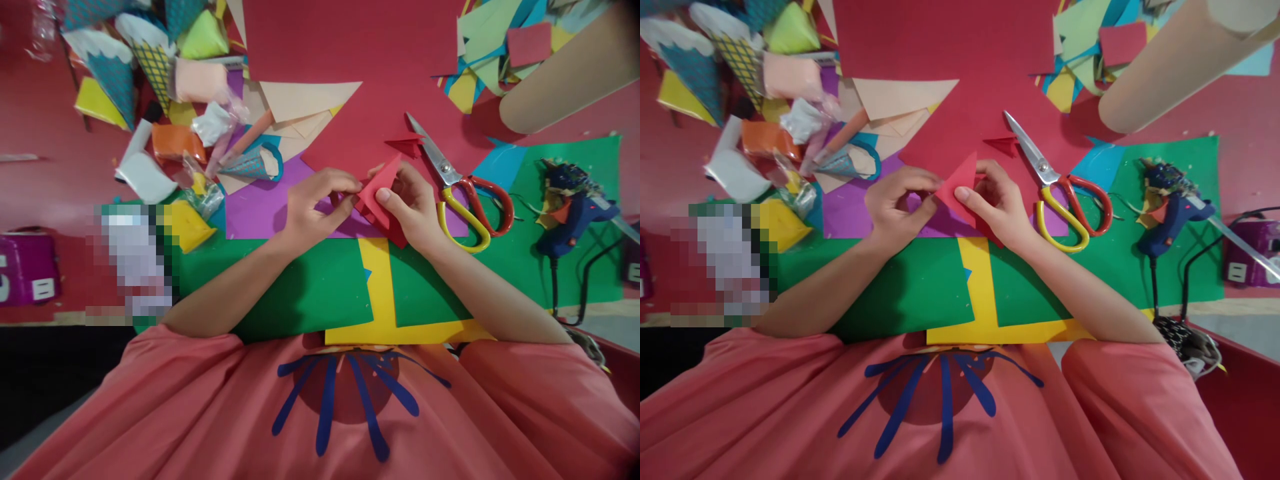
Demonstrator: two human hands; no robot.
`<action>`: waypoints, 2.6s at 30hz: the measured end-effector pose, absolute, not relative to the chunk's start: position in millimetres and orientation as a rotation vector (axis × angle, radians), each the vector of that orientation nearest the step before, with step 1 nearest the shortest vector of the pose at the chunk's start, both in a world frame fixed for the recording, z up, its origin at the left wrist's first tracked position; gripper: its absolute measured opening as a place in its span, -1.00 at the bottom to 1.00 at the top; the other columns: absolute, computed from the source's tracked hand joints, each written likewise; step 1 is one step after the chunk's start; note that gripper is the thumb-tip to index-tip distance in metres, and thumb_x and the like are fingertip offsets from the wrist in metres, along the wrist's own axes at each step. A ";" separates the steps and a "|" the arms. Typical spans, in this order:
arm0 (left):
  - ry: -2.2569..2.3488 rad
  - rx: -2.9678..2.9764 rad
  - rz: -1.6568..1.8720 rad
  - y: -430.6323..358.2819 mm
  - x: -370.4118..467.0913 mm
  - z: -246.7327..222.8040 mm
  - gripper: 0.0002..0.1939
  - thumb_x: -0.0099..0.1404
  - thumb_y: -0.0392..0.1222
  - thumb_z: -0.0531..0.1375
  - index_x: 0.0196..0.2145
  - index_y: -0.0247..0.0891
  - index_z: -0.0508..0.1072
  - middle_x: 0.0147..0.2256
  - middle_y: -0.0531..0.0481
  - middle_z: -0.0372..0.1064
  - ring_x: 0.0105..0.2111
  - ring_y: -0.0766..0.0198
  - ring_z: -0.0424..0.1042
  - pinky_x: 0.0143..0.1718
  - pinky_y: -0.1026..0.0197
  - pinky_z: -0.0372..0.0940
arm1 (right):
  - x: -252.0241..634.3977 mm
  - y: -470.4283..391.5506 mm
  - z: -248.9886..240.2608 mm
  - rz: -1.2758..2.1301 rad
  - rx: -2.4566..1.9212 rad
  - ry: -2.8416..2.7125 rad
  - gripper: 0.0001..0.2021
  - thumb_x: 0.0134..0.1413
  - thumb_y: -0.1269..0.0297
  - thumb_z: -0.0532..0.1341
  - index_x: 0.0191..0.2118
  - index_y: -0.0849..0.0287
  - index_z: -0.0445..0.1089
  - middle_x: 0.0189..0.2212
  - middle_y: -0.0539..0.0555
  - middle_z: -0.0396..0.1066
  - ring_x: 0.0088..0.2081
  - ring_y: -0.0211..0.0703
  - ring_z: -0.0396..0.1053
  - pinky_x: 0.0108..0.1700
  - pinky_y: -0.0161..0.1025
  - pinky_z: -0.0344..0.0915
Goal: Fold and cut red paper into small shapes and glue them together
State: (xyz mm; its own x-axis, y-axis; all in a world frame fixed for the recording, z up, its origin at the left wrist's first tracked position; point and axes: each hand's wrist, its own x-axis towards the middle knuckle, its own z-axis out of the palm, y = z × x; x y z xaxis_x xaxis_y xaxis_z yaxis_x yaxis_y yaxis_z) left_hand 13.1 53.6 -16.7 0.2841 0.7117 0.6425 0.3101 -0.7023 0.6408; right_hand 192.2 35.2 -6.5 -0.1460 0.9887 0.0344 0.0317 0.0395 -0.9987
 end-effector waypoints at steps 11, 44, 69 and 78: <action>0.876 2.165 1.281 56.3 14.2 -18.6 -0.88 0.36 -0.09 0.15 -0.27 -0.14 0.44 -0.30 0.08 0.51 -0.27 0.43 0.49 -0.29 0.28 0.41 | 192.2 35.7 -12.6 1.286 -1.083 -1.237 -0.64 -0.06 -0.10 0.32 -0.28 0.04 0.35 -0.31 -0.04 0.46 -0.27 -0.22 0.47 -0.19 -0.21 0.49; 1.007 1.729 1.231 53.8 19.3 -16.6 -0.75 0.27 0.00 0.23 -0.39 -0.24 0.49 -0.47 0.11 0.49 -0.49 0.45 0.48 -0.45 0.37 0.38 | 192.1 36.5 -7.4 1.299 -1.074 -1.287 -0.79 -0.02 0.12 0.35 -0.31 0.07 0.37 -0.28 -0.01 0.43 -0.20 -0.21 0.43 -0.05 -0.14 0.44; 0.968 1.494 1.159 55.7 20.4 -18.0 -0.74 0.17 -0.03 0.32 -0.33 -0.30 0.49 -0.44 0.08 0.51 -0.47 0.43 0.52 -0.43 0.40 0.42 | 191.6 38.3 -9.7 1.388 -1.082 -1.198 -0.83 -0.01 0.28 0.34 -0.30 0.11 0.33 -0.47 -0.12 0.34 -0.47 -0.40 0.30 -0.42 -0.38 0.34; 0.852 1.390 1.040 50.7 23.3 -16.8 -0.70 0.17 0.02 0.30 -0.26 -0.27 0.50 -0.37 0.04 0.55 -0.41 0.35 0.58 -0.32 0.30 0.50 | 190.4 38.5 -12.8 1.525 -1.000 -1.081 -0.85 0.01 0.27 0.31 -0.32 0.10 0.32 -0.45 -0.09 0.36 -0.44 -0.37 0.31 -0.40 -0.37 0.35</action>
State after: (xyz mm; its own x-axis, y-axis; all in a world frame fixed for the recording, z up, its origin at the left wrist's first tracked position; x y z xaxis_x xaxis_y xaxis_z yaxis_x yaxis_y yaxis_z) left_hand 23.3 50.7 -16.8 0.3454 0.9318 0.1119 -0.0734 -0.0920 0.9930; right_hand 190.4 38.5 -12.8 -0.1832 0.9797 -0.0817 -0.2476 -0.1264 -0.9606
